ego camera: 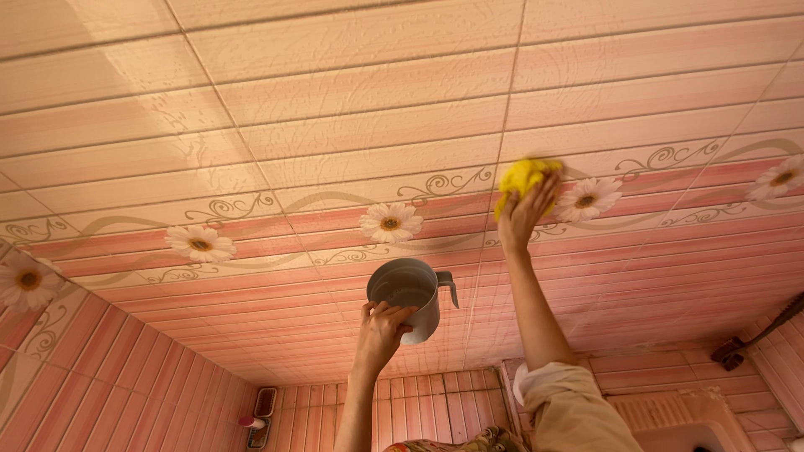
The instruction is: The person wipes the tiled ceiling with a yellow sponge while holding a metal cup in the other hand. The person repeatedly dips the sponge into the cup and scrubs the ceiling tiles in a continuous motion.
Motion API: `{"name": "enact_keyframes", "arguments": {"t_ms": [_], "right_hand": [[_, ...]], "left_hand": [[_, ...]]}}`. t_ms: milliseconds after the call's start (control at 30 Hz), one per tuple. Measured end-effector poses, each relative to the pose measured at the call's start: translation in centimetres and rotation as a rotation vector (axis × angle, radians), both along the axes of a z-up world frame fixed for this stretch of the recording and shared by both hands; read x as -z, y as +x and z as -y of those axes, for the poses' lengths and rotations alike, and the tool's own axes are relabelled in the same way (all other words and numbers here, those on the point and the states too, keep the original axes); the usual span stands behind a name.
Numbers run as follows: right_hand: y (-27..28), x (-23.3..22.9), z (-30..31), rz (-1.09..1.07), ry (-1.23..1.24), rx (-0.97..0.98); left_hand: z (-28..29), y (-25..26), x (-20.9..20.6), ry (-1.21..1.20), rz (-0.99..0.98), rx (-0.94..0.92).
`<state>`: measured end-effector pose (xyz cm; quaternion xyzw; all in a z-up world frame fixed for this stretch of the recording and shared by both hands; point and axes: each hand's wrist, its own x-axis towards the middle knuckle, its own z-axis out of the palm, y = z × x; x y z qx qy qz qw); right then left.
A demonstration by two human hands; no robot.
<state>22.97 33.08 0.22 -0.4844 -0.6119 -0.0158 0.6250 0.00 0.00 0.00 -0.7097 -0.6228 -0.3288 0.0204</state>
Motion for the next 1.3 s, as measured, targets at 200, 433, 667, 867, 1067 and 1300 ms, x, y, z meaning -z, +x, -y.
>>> {"name": "enact_keyframes", "arguments": {"t_ms": [200,433,667,867,1067,1300], "right_hand": [[6.3,-9.9,-4.6,0.093,0.092,0.038],[13.1,-5.4,-8.2,-0.156,0.099,0.045],[-0.3,4.2,-2.2,0.008,0.064,0.124],[-9.9,7.2,3.5,0.653,-0.079,-0.037],[-5.2,3.1,3.8,0.504,-0.151,-0.066],[-8.5,-7.3,2.8,0.298,0.039,0.002]], "left_hand": [[-0.4,-0.4,-0.7,0.034,-0.018,0.003],[0.1,-0.6,-0.8,0.035,-0.017,-0.004],[0.3,-0.4,-0.1,0.049,0.008,-0.001],[0.8,-0.8,-0.1,0.043,0.013,-0.022],[0.9,-1.2,0.2,0.082,0.007,0.019],[2.0,-2.1,1.0,0.045,-0.045,-0.031]]}}
